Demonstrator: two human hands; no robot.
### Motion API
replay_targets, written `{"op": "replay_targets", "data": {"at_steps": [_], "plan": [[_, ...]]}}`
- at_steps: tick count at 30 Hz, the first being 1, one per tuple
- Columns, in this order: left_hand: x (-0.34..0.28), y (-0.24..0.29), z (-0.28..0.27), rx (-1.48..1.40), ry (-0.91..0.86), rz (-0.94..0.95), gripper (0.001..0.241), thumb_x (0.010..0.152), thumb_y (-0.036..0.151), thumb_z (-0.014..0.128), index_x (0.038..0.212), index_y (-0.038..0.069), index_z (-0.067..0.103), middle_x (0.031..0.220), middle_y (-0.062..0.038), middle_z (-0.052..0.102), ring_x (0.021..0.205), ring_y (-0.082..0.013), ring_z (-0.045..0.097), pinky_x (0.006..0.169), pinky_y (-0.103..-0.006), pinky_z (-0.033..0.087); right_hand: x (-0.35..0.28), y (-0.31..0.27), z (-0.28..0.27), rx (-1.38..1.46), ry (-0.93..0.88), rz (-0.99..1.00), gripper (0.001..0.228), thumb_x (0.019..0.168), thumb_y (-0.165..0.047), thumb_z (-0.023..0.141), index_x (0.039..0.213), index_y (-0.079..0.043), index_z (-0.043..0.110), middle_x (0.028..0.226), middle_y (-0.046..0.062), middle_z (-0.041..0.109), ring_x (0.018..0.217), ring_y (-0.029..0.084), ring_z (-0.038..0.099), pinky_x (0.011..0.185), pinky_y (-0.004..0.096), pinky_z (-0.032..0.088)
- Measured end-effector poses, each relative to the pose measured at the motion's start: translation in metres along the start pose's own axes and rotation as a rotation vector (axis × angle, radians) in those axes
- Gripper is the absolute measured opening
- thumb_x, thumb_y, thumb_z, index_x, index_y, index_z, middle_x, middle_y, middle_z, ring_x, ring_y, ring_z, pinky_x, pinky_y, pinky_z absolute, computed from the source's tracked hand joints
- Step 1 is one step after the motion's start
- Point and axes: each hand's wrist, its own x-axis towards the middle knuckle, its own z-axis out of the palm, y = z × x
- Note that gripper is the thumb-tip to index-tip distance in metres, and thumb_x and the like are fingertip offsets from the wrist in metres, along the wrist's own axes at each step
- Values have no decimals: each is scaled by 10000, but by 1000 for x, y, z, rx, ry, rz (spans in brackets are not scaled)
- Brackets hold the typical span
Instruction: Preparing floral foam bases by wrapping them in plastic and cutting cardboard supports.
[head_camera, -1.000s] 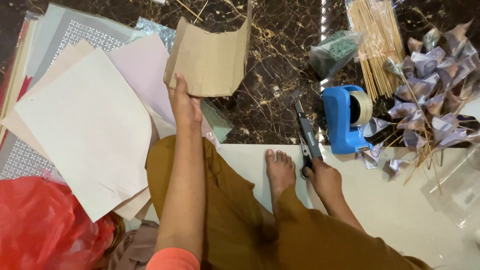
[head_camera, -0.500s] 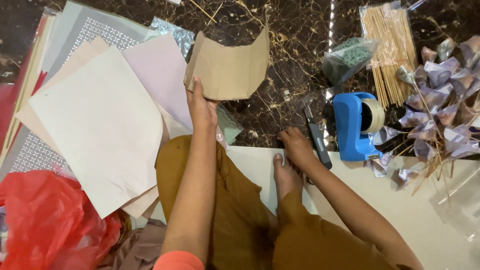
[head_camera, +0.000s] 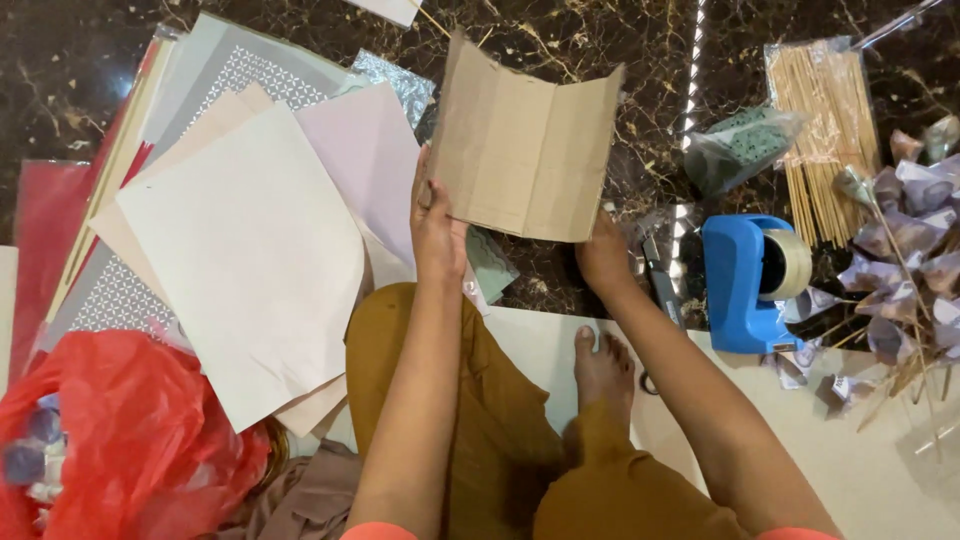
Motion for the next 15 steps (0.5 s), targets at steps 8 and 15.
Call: {"op": "replay_targets", "data": {"at_steps": [8, 15], "plan": [[-2, -6, -4, -35, -99, -43, 531, 1101, 295, 493, 1596, 166, 350, 1541, -193, 478, 1376, -379, 498, 1103, -619, 475, -61, -7, 6, -167, -233, -43, 524, 683, -5, 726, 1193, 56, 625, 1074, 240, 664, 1036, 419, 598, 1023, 507, 396], [-1, -2, 4, -64, -115, -63, 503, 1102, 295, 511, 1575, 168, 396, 1498, -203, 524, 1341, -397, 538, 1071, -610, 510, -214, -20, -105, 42, -254, 335, 278, 831, 10, 686, 1104, -36, 657, 1043, 198, 588, 1028, 446, 598, 885, 477, 482]]}}
